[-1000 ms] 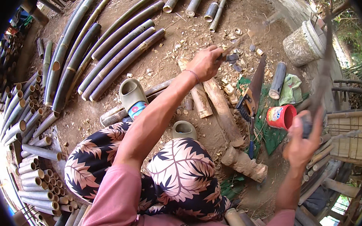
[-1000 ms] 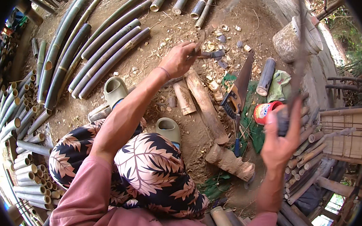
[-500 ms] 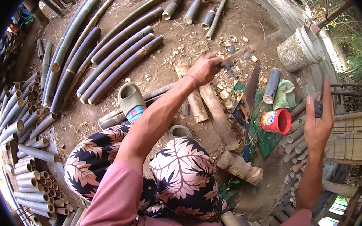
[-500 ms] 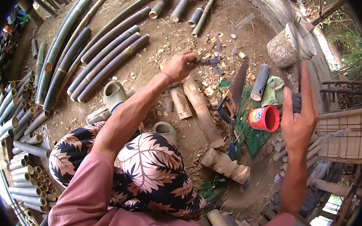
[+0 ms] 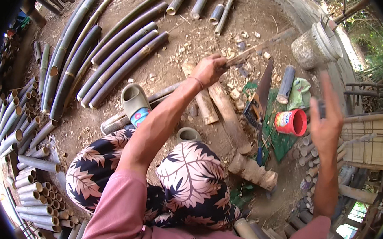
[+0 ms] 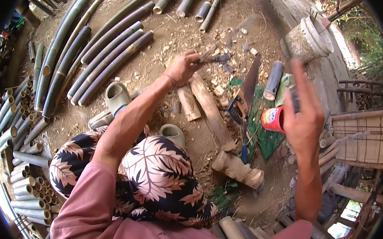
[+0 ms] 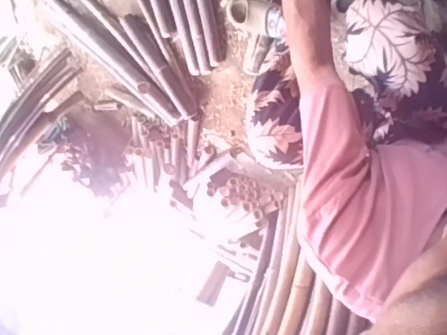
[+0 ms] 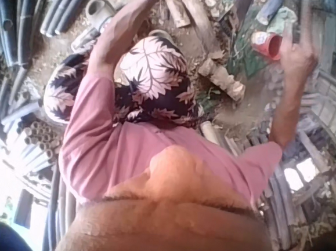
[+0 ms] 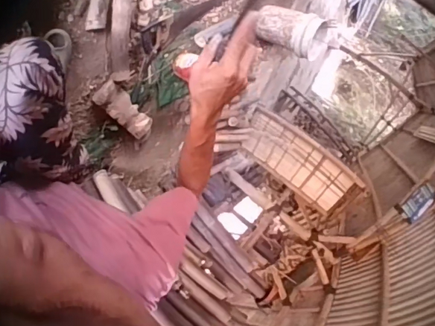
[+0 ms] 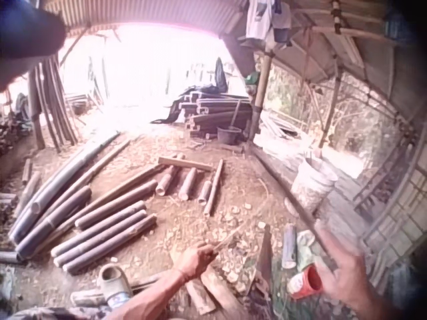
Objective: The person saws a piece of bamboo, carves a notch using a chisel, and uses a handheld saw to cut into several bamboo poles.
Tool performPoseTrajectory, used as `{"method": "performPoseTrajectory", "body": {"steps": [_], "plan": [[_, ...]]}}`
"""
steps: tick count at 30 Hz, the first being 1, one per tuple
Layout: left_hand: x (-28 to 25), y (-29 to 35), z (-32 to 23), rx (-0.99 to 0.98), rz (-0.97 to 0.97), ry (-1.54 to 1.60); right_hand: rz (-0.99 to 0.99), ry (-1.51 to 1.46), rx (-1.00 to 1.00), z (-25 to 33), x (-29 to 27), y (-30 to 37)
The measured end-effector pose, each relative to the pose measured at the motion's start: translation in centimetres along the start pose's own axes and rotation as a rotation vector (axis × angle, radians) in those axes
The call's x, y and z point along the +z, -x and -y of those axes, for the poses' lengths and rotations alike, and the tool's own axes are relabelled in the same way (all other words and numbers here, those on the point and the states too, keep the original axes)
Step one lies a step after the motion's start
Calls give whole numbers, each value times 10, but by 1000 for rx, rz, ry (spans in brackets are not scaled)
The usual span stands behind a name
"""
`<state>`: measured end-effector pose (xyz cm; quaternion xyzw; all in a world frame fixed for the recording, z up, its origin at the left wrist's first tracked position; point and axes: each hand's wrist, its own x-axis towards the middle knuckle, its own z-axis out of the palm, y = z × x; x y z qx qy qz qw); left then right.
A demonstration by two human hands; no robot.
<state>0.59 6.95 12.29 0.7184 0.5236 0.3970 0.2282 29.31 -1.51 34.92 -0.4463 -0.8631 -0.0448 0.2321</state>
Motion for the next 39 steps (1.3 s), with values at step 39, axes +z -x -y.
{"method": "performPoseTrajectory", "body": {"steps": [39], "plan": [[2, 20, 23, -107, -21, -8, -71, -179, 215, -30, 93, 35]]}}
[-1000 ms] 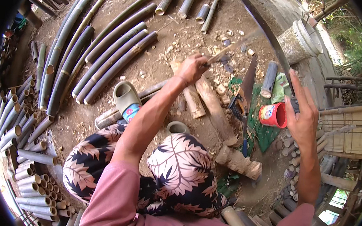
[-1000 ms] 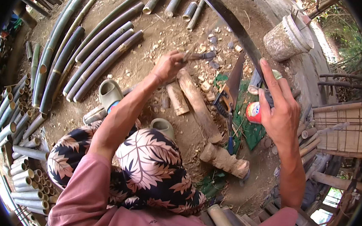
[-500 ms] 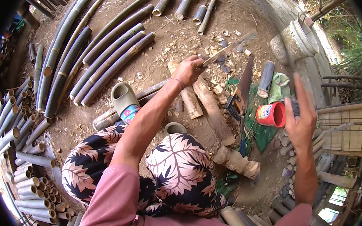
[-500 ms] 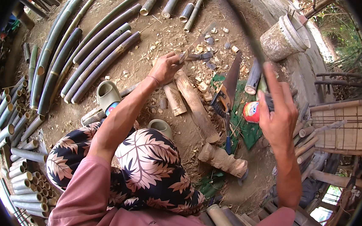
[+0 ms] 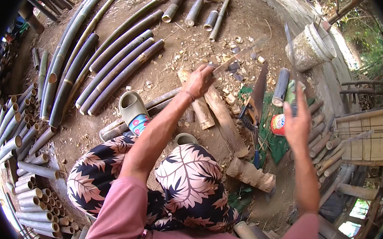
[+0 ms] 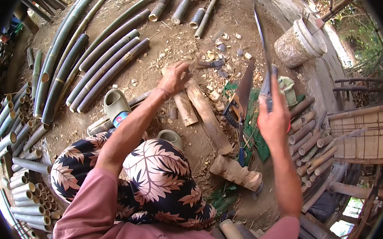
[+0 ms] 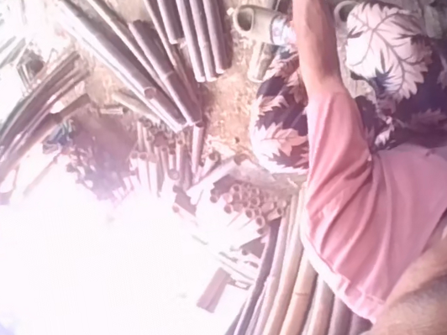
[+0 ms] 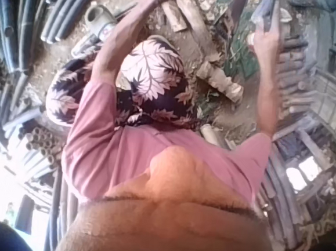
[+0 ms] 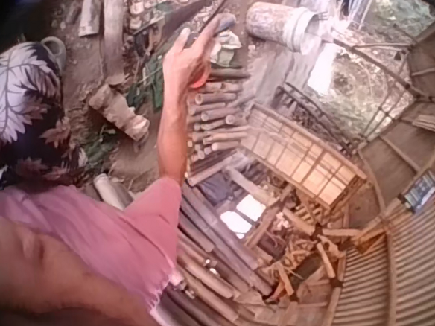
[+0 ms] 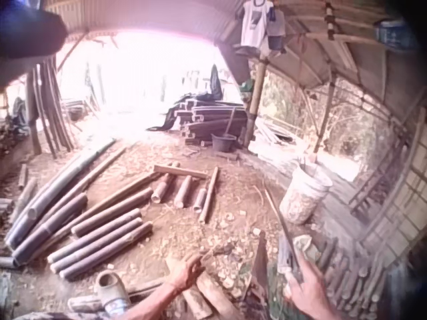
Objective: The person saws a piece of bamboo, carves a notch using a chisel, and uses a handheld saw to cut into several bamboo poles.
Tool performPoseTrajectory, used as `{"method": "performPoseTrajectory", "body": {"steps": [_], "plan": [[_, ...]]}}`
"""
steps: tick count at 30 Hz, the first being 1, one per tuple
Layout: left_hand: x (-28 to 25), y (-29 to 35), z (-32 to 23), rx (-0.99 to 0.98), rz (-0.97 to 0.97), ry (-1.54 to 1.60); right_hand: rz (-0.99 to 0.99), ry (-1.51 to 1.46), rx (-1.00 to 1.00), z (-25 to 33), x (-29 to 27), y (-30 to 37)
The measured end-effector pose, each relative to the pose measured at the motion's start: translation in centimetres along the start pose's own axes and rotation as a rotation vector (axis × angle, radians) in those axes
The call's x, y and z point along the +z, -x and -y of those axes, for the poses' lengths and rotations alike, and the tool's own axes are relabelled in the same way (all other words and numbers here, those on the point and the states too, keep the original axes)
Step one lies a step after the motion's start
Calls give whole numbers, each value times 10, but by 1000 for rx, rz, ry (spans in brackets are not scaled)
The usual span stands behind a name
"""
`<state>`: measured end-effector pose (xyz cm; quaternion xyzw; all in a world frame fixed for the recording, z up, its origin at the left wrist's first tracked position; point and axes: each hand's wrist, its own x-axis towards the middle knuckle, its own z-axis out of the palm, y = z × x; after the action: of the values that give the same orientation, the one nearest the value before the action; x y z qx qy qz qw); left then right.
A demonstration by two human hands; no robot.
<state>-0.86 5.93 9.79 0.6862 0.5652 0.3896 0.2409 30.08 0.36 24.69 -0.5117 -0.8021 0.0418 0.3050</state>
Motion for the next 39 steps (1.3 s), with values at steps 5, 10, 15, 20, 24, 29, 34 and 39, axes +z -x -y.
{"method": "performPoseTrajectory", "body": {"steps": [5, 10, 15, 20, 24, 29, 34, 39], "plan": [[51, 66, 42, -579, -453, 842, 291, 134, 294, -83, 141, 51], [68, 136, 105, -1337, -1104, 1693, 458, 62, 574, -83, 204, 107], [28, 143, 180, -1173, -1482, 1496, 370, 229, 551, -96, 239, 109], [-26, 101, 185, -861, -1338, 1433, 704, -57, 652, -117, 231, 82], [-81, -5, 81, -710, -1399, 1063, 201, 86, 182, -198, 204, 107], [-112, -19, 34, -335, -1175, 880, -463, -434, 750, -160, 145, 101], [-61, 13, -4, -263, -729, 829, -922, -1083, 992, -75, 38, 175], [-5, 45, -19, -292, -734, 787, -640, -531, 453, -18, -16, 246]]}}
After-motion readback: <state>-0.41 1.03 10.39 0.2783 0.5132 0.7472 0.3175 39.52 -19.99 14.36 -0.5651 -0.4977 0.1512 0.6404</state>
